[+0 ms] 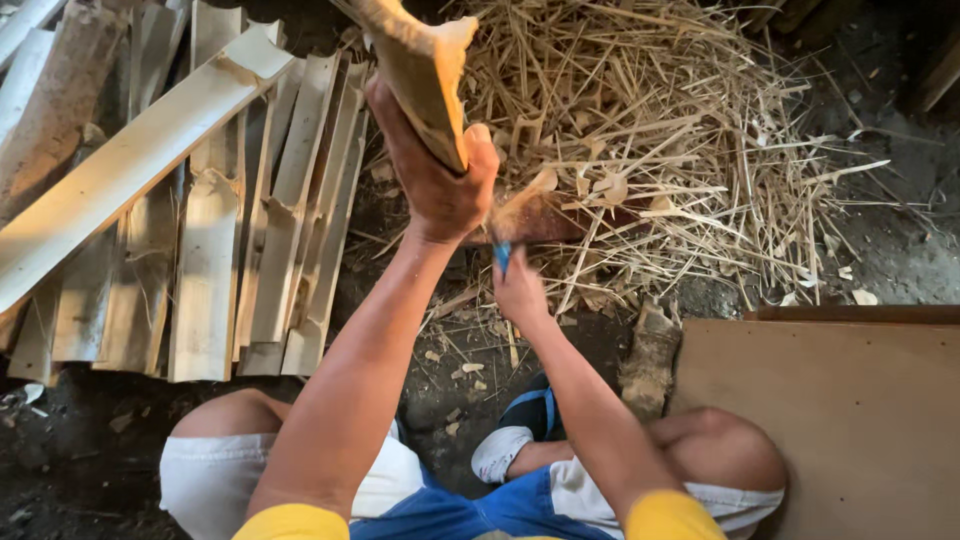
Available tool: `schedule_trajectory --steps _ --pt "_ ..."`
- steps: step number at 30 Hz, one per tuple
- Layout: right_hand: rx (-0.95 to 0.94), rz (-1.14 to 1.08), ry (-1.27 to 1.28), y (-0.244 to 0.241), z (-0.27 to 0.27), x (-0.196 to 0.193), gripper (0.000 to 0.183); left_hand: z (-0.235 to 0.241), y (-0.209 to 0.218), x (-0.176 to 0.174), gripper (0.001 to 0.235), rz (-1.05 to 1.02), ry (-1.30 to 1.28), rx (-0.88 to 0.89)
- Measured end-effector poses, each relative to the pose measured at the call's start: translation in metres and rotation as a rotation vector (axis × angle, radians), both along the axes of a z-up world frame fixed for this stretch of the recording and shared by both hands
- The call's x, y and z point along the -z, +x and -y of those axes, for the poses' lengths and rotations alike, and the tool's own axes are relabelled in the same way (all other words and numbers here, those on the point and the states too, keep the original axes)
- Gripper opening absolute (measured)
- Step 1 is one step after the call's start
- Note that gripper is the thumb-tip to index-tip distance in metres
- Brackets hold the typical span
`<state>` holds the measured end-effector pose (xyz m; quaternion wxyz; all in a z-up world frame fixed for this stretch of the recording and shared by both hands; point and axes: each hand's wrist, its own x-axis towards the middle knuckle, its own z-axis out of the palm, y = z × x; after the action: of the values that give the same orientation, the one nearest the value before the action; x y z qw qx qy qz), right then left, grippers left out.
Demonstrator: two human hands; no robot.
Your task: The person sits on the ground and uses a knife to shave and shape a piece of wood. They repeatedly scrape the surface to remove thin layers, rotating the wood to work on different sides.
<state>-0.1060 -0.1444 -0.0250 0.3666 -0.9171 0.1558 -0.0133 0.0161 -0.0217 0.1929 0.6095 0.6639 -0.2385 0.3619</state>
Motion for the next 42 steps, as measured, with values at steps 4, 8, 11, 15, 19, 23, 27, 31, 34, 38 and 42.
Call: schedule_trajectory --steps 4,8,11,15,19,23,27,31,34,38,42 --pt "-0.065 0.031 -0.111 0.0 0.008 0.013 0.033 -0.002 -0.003 -0.008 0.072 -0.019 -0.015 0.032" --pt "0.009 0.284 0.049 -0.002 0.007 -0.041 0.031 -0.004 -0.012 -0.005 0.072 -0.04 -0.001 0.012" --pt "0.04 0.461 0.222 -0.012 -0.001 -0.022 0.034 -0.004 -0.013 -0.003 0.072 -0.042 -0.001 0.02" --pt "0.073 -0.348 -0.004 -0.009 0.018 0.085 0.059 -0.003 -0.013 0.005 0.072 -0.018 -0.013 0.05" --pt "0.032 -0.366 0.02 -0.011 0.031 0.117 0.054 -0.025 -0.005 0.012 0.059 0.011 0.109 -0.034" --pt "0.009 -0.296 0.075 -0.024 0.011 0.043 0.06 -0.053 -0.017 0.004 0.067 -0.012 -0.177 0.274" --pt "-0.046 -0.139 0.18 -0.063 -0.024 -0.074 0.049 -0.063 -0.045 0.013 0.068 -0.104 -0.12 0.368" --pt "-0.146 0.416 0.151 -0.066 -0.04 -0.168 0.043 -0.062 -0.052 0.014 0.065 -0.082 -0.055 0.394" --pt "-0.156 0.431 0.191 -0.057 -0.049 -0.174 0.039 -0.057 -0.058 0.017 0.073 -0.087 -0.113 0.428" --pt "-0.171 0.142 0.129 -0.036 -0.054 -0.162 0.026 -0.057 -0.054 0.021 0.063 0.004 0.007 0.227" --pt "-0.214 0.459 0.096 -0.049 -0.061 -0.163 0.032 -0.059 -0.048 0.022 0.062 -0.028 -0.049 0.268"
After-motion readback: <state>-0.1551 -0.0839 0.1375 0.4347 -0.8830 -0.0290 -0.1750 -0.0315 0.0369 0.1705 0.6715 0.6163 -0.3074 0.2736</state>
